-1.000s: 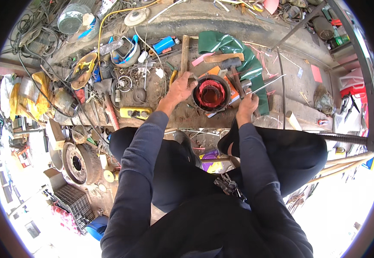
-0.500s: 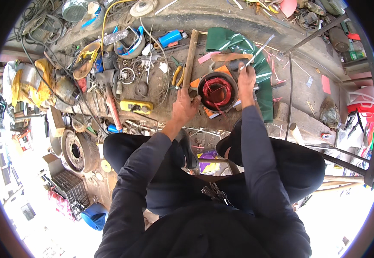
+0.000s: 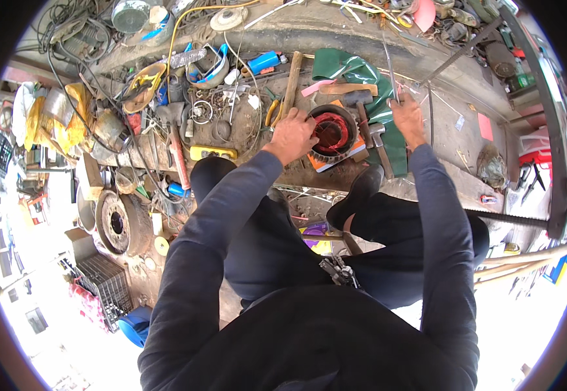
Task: The person uses a hammer and a wooden stick to tap and compress red copper windings inside a motor stator. They then use a metal rod to further adjust the windings, working on the component while seated on the floor.
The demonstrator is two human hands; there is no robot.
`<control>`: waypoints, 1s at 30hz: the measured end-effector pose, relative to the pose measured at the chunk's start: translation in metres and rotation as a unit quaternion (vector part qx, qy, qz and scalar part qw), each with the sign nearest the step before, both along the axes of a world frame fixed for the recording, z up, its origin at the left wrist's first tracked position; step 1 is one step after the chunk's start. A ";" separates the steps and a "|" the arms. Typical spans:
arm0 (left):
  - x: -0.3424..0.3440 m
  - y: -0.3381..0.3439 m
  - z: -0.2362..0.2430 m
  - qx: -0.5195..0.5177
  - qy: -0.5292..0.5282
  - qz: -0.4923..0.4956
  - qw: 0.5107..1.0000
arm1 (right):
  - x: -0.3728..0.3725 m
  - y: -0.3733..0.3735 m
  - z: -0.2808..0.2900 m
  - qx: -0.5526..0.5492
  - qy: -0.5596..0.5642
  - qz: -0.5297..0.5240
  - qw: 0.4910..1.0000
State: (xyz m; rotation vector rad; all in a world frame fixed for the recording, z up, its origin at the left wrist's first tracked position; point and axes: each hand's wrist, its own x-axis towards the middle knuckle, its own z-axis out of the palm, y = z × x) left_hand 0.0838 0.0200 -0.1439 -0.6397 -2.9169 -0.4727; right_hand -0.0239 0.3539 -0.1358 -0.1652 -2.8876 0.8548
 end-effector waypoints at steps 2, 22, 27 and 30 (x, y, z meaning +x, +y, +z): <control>-0.007 0.008 -0.008 -0.029 0.004 0.025 0.999 | 0.006 0.008 0.032 0.024 0.008 0.012 1.000; -0.007 0.016 -0.051 0.014 0.025 0.151 0.988 | 0.165 -0.011 0.175 -0.349 0.017 0.013 0.937; -0.005 0.020 -0.058 0.070 0.041 0.185 0.979 | 0.164 -0.013 0.172 -0.395 0.057 0.021 0.917; -0.007 0.020 -0.065 0.095 0.046 0.196 0.975 | 0.163 -0.017 0.167 -0.392 0.082 0.021 0.916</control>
